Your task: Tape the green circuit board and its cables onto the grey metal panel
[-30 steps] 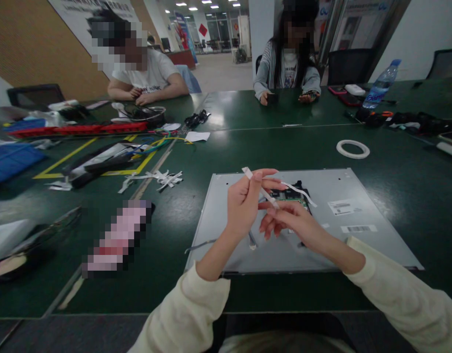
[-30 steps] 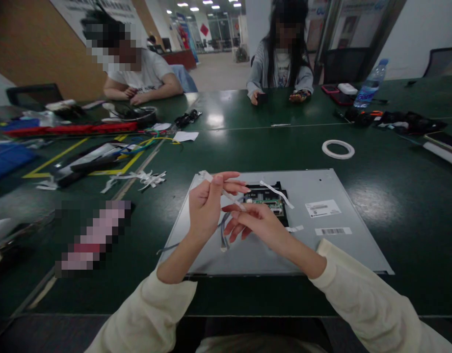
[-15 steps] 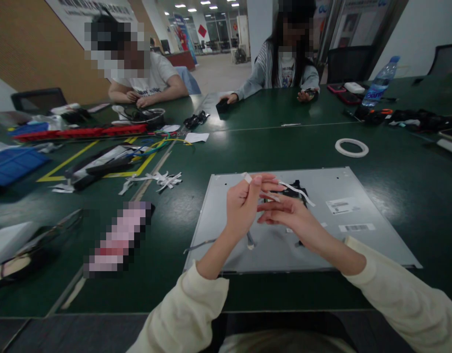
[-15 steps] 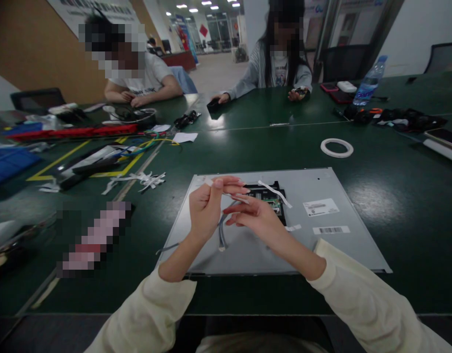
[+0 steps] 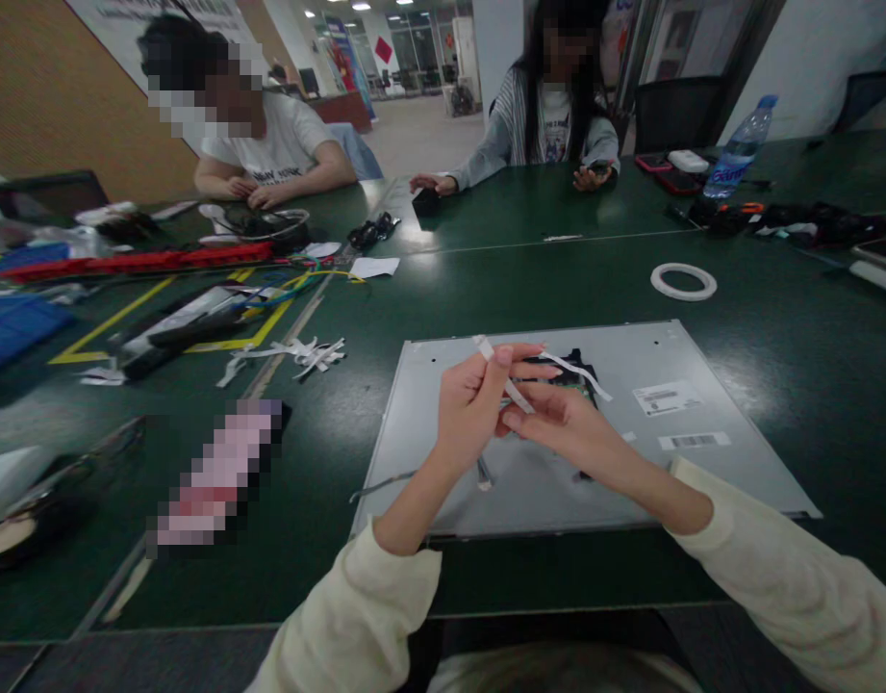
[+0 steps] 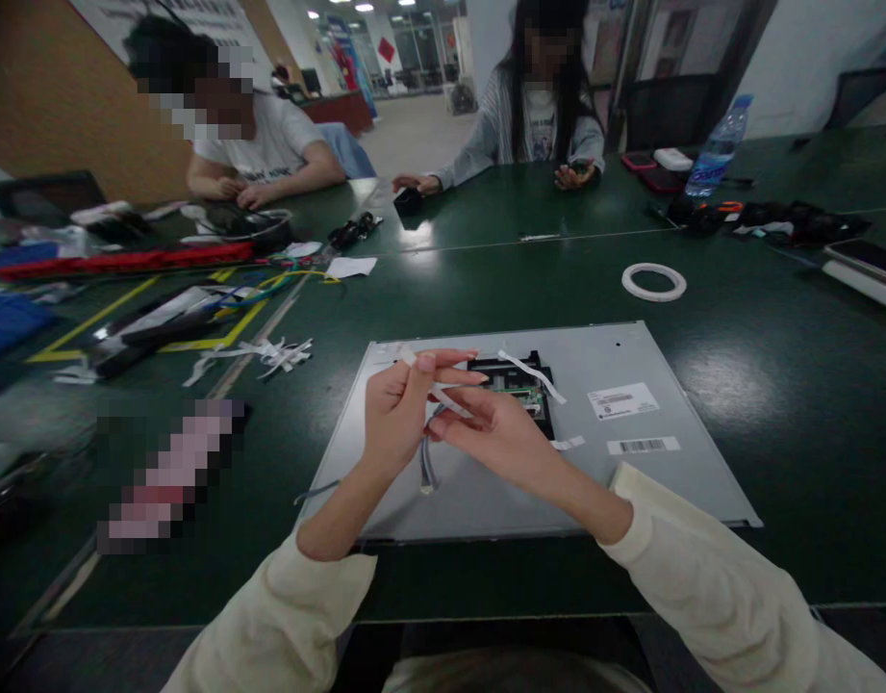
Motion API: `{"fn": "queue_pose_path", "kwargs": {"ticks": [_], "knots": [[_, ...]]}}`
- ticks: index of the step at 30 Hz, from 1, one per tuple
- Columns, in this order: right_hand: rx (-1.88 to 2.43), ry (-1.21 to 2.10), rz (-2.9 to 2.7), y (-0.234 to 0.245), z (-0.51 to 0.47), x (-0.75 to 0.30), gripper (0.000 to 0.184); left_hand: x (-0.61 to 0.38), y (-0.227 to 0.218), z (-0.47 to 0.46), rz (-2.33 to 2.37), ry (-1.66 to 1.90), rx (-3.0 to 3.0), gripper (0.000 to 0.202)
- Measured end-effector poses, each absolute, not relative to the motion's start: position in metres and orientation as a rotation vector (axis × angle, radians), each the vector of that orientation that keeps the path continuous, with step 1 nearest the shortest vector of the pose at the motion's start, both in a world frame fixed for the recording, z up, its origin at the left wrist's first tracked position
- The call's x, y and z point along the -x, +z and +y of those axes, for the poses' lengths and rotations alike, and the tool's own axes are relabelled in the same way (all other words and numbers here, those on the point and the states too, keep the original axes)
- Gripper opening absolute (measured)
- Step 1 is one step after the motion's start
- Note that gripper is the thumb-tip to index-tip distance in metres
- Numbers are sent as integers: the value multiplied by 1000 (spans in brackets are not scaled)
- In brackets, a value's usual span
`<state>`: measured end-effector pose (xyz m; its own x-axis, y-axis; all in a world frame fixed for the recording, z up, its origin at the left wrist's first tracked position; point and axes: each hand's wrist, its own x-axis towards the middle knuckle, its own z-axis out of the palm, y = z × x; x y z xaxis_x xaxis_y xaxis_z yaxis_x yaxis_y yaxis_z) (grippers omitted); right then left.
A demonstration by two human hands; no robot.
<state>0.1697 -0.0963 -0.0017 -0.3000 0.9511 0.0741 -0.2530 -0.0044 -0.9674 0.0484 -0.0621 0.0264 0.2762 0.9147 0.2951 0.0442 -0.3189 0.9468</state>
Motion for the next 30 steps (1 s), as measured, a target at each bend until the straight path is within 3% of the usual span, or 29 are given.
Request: {"fn": "queue_pose_path", "kwargs": {"ticks": [8,17,30], "knots": [[928,1510,-1453,-7,-106,-167,50,-49,23,-59,893,1159,-1732,36],[917,1498,-1436,-4,-109,-165,47,-52,22,-61,854,1203,-1700,36],[910,1389,-1601,-5,-116,-162,45,-40,22,-38,930,1380,-1304,51]]}}
